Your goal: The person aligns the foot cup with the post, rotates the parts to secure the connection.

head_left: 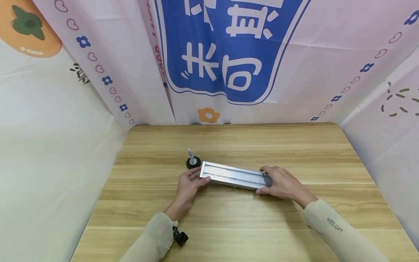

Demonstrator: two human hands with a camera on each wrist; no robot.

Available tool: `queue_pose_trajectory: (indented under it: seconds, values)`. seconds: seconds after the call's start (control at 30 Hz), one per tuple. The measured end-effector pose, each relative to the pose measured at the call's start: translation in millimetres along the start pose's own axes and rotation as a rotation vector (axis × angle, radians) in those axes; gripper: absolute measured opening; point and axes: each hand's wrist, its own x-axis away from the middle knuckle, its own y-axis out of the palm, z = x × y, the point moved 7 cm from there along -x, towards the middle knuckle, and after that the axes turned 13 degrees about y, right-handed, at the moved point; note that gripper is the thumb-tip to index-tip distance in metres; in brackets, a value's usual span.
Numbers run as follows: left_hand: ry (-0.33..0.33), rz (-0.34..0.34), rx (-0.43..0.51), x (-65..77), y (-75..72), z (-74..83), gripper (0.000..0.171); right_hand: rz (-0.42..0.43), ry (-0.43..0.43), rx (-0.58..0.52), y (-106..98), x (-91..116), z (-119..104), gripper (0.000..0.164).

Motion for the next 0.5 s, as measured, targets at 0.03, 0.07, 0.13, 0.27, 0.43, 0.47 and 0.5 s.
queue_pose_trajectory:
  seconds: [0.03,0.07,0.13,0.27,0.43,0.47,0.5]
  values:
    - [-0.008,0.009,0.023,0.4,0.3,-0.2,0.061,-0.005,-0.001,-0.007,1,0,0,0.087]
    - [-0.015,0.017,0.043,0.9,0.5,-0.3,0.06,-0.01,-0.005,-0.013,1,0,0,0.088]
    - [-0.025,0.031,0.093,2.2,1.6,0.6,0.058,-0.027,-0.001,-0.026,3,-1,1,0.088]
    - [-0.019,0.041,0.151,5.4,4.0,5.2,0.058,-0.055,0.004,-0.055,4,-1,2,0.087]
    - [-0.007,0.055,0.183,6.2,4.9,10.9,0.058,-0.085,0.01,-0.092,4,-1,1,0.087]
    - [-0.003,0.059,0.192,6.0,5.2,12.3,0.058,-0.093,0.012,-0.101,4,-1,0,0.087]
    - [0.002,0.062,0.199,5.9,5.6,14.1,0.058,-0.102,0.013,-0.11,4,-1,-1,0.087]
